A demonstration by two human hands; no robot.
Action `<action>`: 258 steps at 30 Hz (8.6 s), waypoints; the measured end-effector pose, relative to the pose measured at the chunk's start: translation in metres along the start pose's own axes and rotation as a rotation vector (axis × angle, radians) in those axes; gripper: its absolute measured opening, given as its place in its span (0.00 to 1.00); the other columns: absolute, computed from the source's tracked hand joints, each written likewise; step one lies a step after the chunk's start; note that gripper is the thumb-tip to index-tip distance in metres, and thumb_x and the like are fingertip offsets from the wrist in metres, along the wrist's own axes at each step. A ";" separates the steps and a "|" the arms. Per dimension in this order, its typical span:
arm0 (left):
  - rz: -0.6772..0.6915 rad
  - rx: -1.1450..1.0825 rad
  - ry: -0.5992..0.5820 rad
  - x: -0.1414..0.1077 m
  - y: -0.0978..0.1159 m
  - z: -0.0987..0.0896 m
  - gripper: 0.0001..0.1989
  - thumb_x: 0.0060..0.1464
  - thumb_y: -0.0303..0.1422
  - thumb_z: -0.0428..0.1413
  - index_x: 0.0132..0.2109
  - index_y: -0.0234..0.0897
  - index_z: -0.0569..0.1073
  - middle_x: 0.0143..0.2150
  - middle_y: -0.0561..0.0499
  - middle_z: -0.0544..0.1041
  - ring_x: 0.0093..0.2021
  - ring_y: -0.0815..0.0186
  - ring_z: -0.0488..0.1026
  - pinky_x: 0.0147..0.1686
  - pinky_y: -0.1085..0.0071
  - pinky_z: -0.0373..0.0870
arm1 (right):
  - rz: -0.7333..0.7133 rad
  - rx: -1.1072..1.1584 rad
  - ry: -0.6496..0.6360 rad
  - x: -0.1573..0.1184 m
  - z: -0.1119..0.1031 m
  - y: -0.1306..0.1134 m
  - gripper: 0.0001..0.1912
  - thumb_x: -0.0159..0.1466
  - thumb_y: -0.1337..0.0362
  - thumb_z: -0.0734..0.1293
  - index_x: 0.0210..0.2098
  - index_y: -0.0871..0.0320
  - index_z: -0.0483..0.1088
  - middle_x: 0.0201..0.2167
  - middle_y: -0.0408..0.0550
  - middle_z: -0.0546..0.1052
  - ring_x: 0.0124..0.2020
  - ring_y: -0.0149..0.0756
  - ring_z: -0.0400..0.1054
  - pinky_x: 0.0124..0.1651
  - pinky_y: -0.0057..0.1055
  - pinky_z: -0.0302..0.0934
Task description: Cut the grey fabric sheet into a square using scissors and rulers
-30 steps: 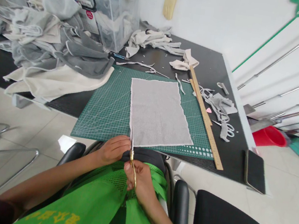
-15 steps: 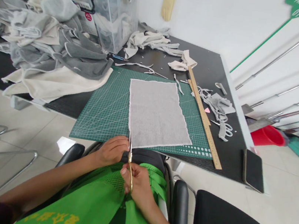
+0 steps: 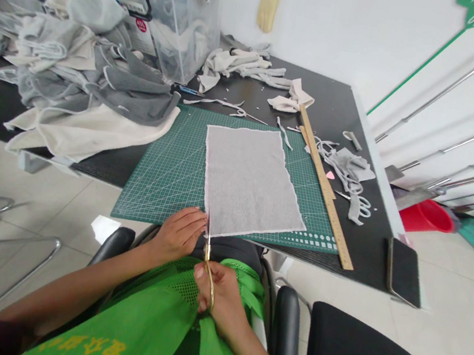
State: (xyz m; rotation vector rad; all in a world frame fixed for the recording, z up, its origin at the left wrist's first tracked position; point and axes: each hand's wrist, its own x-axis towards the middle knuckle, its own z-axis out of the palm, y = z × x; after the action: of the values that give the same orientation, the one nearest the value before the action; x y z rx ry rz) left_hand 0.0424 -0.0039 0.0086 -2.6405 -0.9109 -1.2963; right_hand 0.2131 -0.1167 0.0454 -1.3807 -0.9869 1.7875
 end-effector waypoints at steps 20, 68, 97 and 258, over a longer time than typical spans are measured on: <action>0.037 -0.162 0.022 -0.010 -0.009 0.001 0.13 0.61 0.20 0.51 0.50 0.32 0.75 0.49 0.43 0.82 0.54 0.62 0.78 0.61 0.58 0.77 | -0.011 0.002 0.006 0.008 -0.004 -0.003 0.28 0.64 0.37 0.68 0.28 0.57 0.69 0.13 0.36 0.61 0.15 0.27 0.53 0.22 0.27 0.49; -0.049 0.071 -0.116 -0.001 -0.005 0.002 0.15 0.66 0.23 0.51 0.57 0.27 0.73 0.53 0.39 0.80 0.55 0.56 0.77 0.63 0.52 0.74 | 0.010 -0.062 -0.004 0.009 -0.006 -0.002 0.28 0.64 0.37 0.68 0.26 0.57 0.68 0.13 0.37 0.63 0.15 0.26 0.55 0.21 0.25 0.48; -0.043 -0.053 -0.013 -0.012 -0.010 0.006 0.18 0.62 0.17 0.49 0.54 0.31 0.74 0.54 0.42 0.80 0.57 0.60 0.76 0.65 0.54 0.74 | -0.027 -0.038 0.000 0.022 -0.005 -0.013 0.28 0.63 0.38 0.70 0.27 0.57 0.67 0.14 0.34 0.61 0.14 0.24 0.53 0.19 0.23 0.50; -0.067 -0.331 0.079 -0.010 -0.009 0.004 0.18 0.60 0.17 0.50 0.54 0.33 0.72 0.46 0.42 0.80 0.55 0.59 0.78 0.54 0.56 0.81 | -0.109 0.062 -0.009 0.021 0.005 -0.035 0.22 0.66 0.42 0.68 0.31 0.54 0.66 0.22 0.35 0.58 0.17 0.25 0.52 0.20 0.24 0.54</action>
State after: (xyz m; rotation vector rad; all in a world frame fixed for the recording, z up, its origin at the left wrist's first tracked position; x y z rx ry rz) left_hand 0.0355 0.0003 -0.0033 -2.7894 -0.8450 -1.6879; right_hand 0.2053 -0.0825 0.0672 -1.2584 -0.9842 1.7308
